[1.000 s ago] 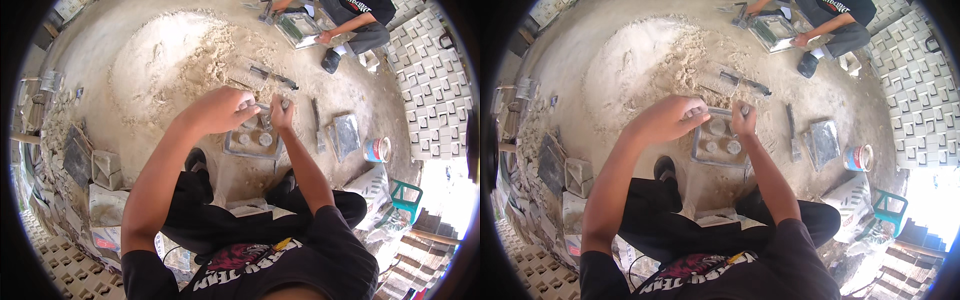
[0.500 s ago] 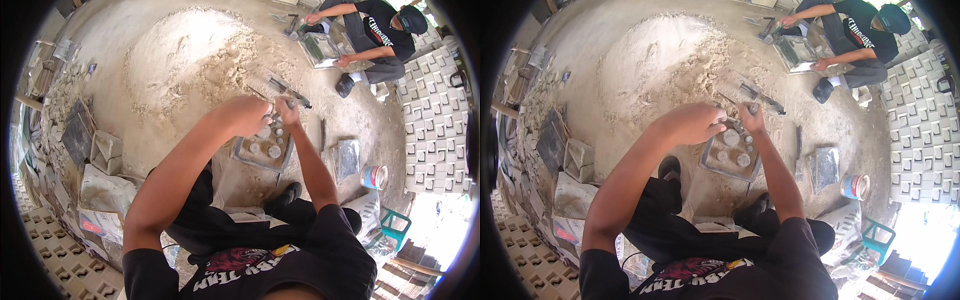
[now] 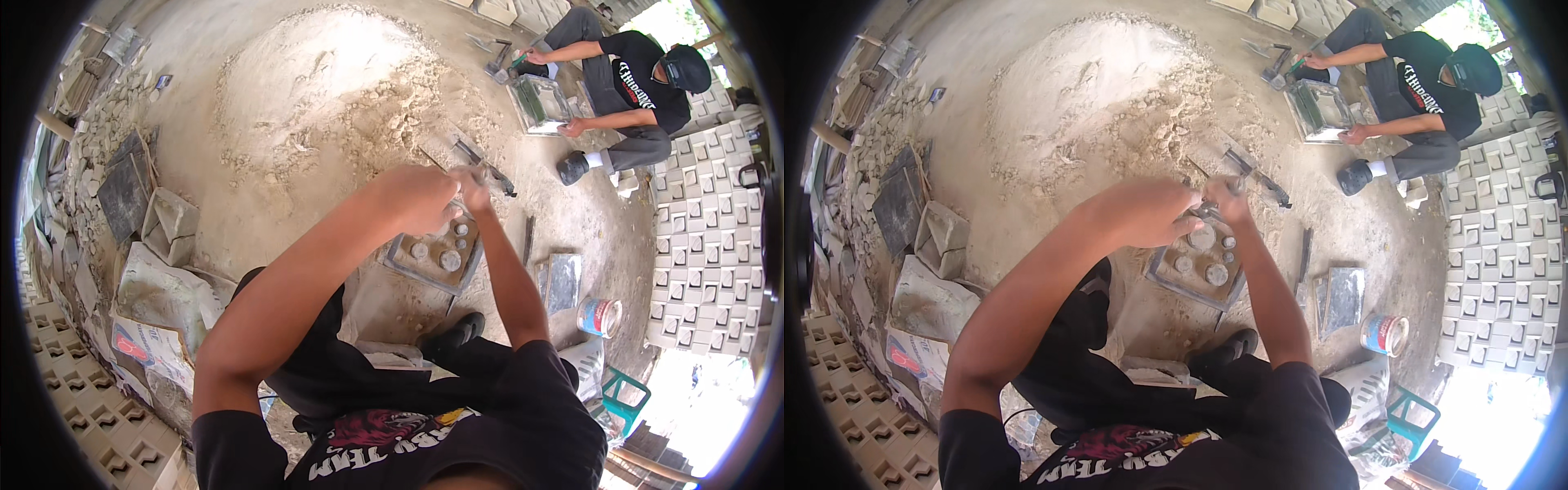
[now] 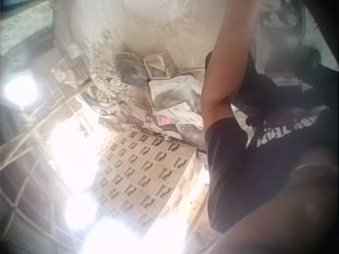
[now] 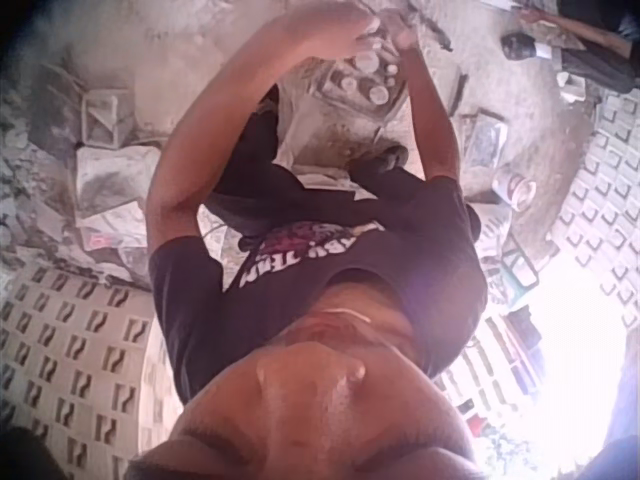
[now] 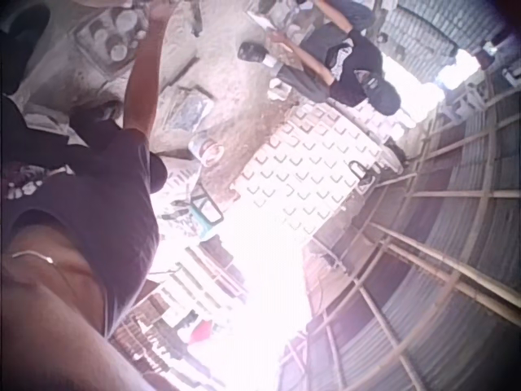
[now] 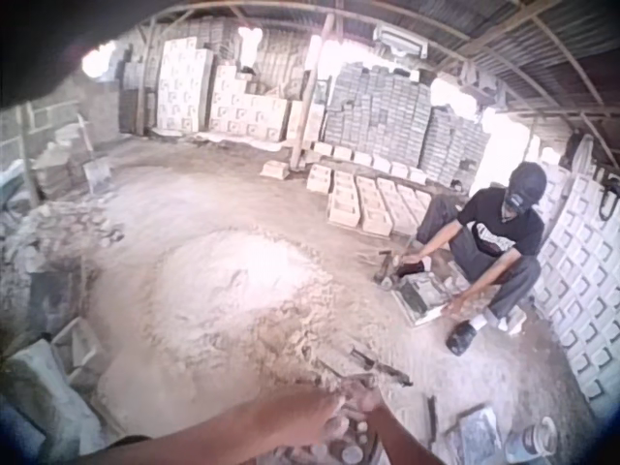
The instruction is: The person fills a metal mold with a dry sand-cement mixture, compacts it with a tamping tool into circular patterns, and scrapes off the excess. They then place a board over the mold, invert it, and lift the mold to release the finished blocks.
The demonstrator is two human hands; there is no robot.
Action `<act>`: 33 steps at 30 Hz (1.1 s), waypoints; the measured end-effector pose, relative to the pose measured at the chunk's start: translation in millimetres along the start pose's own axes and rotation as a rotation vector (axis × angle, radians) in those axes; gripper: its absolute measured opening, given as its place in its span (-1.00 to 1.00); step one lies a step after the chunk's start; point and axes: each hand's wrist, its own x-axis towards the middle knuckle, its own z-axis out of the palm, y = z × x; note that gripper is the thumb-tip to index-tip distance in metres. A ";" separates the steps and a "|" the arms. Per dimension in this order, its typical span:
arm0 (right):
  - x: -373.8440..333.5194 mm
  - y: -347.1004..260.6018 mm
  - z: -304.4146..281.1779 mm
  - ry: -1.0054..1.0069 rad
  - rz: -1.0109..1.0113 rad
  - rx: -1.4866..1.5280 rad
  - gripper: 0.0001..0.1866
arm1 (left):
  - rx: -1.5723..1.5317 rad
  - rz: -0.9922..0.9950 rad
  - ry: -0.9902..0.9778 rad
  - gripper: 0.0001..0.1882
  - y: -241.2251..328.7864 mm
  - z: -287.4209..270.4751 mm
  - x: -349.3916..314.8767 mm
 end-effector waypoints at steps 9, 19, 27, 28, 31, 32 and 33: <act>1.4 -21.7 6.0 -0.057 0.125 -0.013 -0.80 | 0.025 0.009 0.009 -0.66 1.1 -5.9 -5.4; -8.1 -19.7 6.8 -0.146 -0.014 -0.186 -0.76 | 0.037 0.018 -0.020 -0.67 8.1 -4.1 2.3; -6.5 -4.9 5.4 -0.066 0.050 -0.150 -0.80 | 0.002 -0.041 -0.010 -0.67 -1.1 -8.9 1.3; -5.4 -13.4 9.0 -0.216 0.087 -0.204 -0.81 | -0.016 -0.016 0.004 -0.67 -2.1 -8.4 -0.1; -2.2 -7.2 2.5 -0.127 0.259 -0.124 -0.80 | 0.010 -0.027 0.000 -0.67 -5.0 -3.3 0.7; -10.2 -32.5 26.8 0.117 0.326 0.034 -0.77 | 0.005 -0.026 -0.001 -0.67 -4.8 -4.4 0.8; -6.9 -23.0 23.4 -0.002 0.236 -0.058 -0.77 | 0.000 -0.024 -0.002 -0.67 -2.8 -5.7 -0.2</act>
